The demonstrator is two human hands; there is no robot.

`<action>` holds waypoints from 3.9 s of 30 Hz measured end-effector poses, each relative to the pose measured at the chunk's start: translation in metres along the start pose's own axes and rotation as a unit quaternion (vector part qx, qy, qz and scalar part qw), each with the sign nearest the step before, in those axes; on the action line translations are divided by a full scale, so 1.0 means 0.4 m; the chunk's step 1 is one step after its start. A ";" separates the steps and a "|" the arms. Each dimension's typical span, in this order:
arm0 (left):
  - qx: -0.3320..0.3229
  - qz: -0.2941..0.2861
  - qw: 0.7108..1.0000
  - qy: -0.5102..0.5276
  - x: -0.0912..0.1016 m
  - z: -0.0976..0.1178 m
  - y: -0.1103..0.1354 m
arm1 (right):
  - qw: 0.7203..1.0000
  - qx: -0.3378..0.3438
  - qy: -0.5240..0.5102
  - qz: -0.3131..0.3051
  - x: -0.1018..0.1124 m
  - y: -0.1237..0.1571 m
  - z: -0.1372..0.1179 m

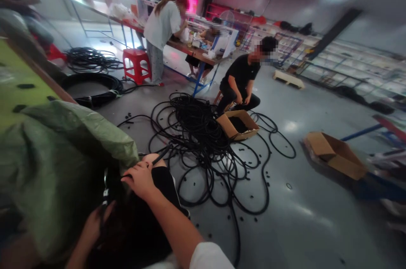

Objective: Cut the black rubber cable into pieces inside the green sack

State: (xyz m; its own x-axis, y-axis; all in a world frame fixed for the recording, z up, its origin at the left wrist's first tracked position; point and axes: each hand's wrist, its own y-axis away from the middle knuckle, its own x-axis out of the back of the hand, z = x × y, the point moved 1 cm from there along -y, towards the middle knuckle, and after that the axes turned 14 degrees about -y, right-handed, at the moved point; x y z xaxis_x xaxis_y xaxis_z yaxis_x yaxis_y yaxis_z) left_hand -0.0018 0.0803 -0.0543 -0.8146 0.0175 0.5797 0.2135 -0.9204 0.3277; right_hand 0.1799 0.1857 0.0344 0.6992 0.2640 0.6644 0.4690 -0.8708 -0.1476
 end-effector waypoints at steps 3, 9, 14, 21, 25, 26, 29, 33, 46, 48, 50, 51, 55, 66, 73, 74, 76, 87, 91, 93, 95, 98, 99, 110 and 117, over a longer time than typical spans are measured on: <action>-0.024 0.033 0.999 0.034 -0.020 0.019 0.035 | 1.000 0.011 -0.023 -0.016 -0.004 0.016 -0.012; -0.028 0.025 0.995 0.093 -0.029 0.024 0.045 | 0.999 0.045 -0.006 -0.002 -0.017 0.009 0.001; -0.047 0.030 0.994 0.096 -0.031 0.018 0.066 | 0.999 0.048 -0.010 0.006 -0.015 0.022 -0.009; -0.057 0.007 0.992 0.115 -0.032 0.017 0.059 | 0.999 0.044 -0.007 0.004 -0.016 0.017 -0.010; -0.051 0.004 0.992 0.118 -0.025 0.021 0.059 | 0.999 0.040 -0.005 0.009 -0.014 0.019 -0.009; -0.051 -0.002 0.993 0.110 -0.023 0.024 0.060 | 0.999 0.041 0.002 0.008 -0.014 0.019 -0.009; -0.051 -0.007 0.994 0.097 -0.018 0.034 0.062 | 0.999 0.046 0.024 0.003 -0.015 0.020 -0.009; -0.046 0.009 0.995 0.092 -0.015 0.036 0.060 | 0.998 0.052 0.042 -0.003 -0.015 0.021 -0.012; -0.059 0.034 0.994 0.090 -0.020 0.028 0.058 | 0.998 0.052 0.037 -0.026 -0.021 0.019 0.002; -0.048 0.020 0.996 0.073 -0.021 0.022 0.057 | 0.998 0.048 0.035 -0.028 -0.024 0.017 0.003; -0.036 0.015 0.997 0.072 -0.020 0.018 0.057 | 0.998 0.046 0.039 -0.028 -0.024 0.016 0.004; -0.034 0.017 0.996 0.075 -0.019 0.017 0.058 | 0.998 0.045 0.044 -0.028 -0.024 0.015 0.004; -0.048 0.035 0.994 0.093 -0.021 0.025 0.060 | 0.995 0.048 0.073 -0.050 -0.019 0.011 0.000; -0.041 0.036 0.994 0.099 -0.018 0.033 0.055 | 0.999 0.029 0.026 -0.023 -0.017 0.015 -0.010; -0.056 0.013 0.997 0.055 -0.026 0.022 0.049 | 0.999 0.026 0.022 -0.024 -0.006 0.019 -0.011; -0.046 0.009 0.998 0.048 -0.024 0.021 0.048 | 0.999 0.025 0.020 -0.021 -0.006 0.017 -0.008; -0.028 0.016 0.999 0.040 -0.020 0.019 0.046 | 0.999 0.025 0.025 -0.020 -0.008 0.013 -0.001; 0.000 0.010 1.000 0.029 -0.030 0.000 0.030 | 1.000 0.014 0.001 -0.009 -0.008 0.015 0.005; 0.003 0.008 0.999 0.048 -0.035 0.001 0.029 | 1.000 0.011 -0.012 0.006 -0.009 0.020 0.003; -0.013 0.002 0.999 0.043 -0.036 0.014 0.033 | 1.000 0.011 -0.014 0.008 -0.008 0.021 0.001; -0.024 -0.016 0.999 0.034 -0.035 0.030 0.040 | 1.000 0.011 -0.011 0.007 -0.006 0.022 -0.001; -0.016 -0.034 0.999 0.028 -0.030 0.045 0.050 | 1.000 0.007 0.002 0.003 -0.002 0.022 -0.004; -0.011 -0.033 0.999 0.027 -0.029 0.046 0.052 | 1.000 0.004 0.007 0.002 -0.001 0.023 -0.005; 0.008 0.008 1.000 0.020 -0.026 0.023 0.041 | 0.999 -0.016 0.028 -0.005 -0.002 0.021 -0.012; -0.029 -0.002 0.999 0.042 -0.018 0.018 0.036 | 1.000 -0.019 0.024 -0.006 0.003 0.021 -0.019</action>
State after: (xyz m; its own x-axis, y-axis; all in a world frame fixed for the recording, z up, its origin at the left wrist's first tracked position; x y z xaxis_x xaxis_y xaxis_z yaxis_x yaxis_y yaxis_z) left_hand 0.0111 0.0698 -0.0483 -0.8578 -0.0100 0.5140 0.1811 -0.9416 0.2840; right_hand 0.1805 0.1757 0.0395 0.6669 0.2548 0.7002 0.4560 -0.8828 -0.1131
